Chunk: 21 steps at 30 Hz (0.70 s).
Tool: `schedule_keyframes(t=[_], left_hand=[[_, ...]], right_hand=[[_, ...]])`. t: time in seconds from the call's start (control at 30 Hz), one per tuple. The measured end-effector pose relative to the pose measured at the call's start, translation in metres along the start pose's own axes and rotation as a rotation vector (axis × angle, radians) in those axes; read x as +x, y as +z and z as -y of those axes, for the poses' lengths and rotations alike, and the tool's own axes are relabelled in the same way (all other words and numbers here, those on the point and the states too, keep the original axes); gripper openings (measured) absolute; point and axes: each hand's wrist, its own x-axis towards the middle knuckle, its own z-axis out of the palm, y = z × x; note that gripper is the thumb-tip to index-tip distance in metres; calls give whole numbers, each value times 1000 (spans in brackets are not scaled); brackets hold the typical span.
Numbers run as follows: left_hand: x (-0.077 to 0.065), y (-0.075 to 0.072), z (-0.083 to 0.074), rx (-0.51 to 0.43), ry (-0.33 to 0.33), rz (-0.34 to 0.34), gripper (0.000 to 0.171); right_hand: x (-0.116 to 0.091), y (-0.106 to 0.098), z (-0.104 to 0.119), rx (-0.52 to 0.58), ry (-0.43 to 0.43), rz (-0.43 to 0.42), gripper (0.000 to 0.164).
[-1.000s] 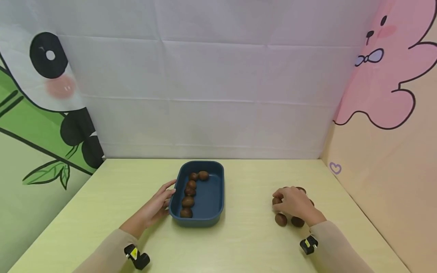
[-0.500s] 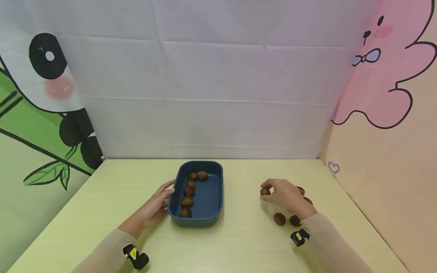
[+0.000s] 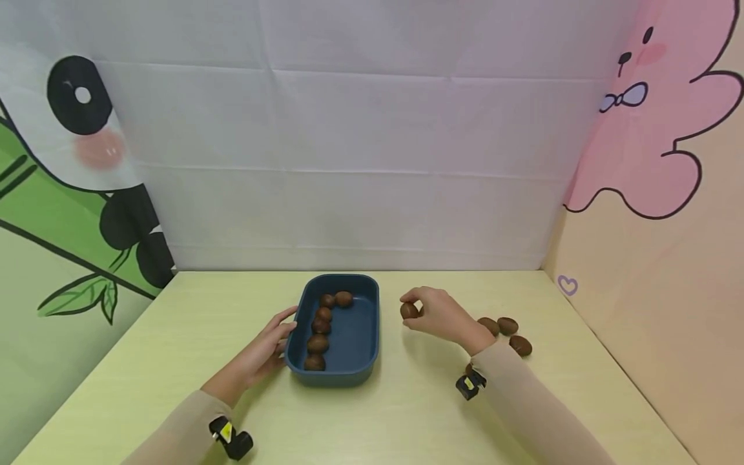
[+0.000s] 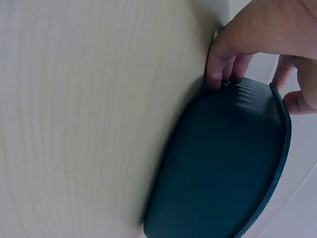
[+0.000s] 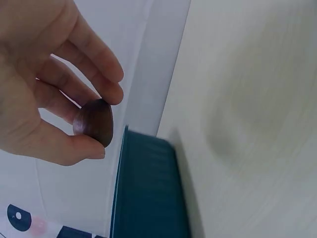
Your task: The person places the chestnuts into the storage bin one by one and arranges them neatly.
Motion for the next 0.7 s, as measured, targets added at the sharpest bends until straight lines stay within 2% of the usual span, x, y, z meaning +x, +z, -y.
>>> schedule_keyframes(t=[0.23,0.43,0.7], left_hand=[[2,0,2,-8,-4,5,55],[1,1,2,6,4,11,56],[2,1,1,-13,-1,6,54]], right_hand=[[28,15,22,-12,-125,44,38],[50,31,35,-28,-160,72,37],[80,53,41,-88,-187,127,37]])
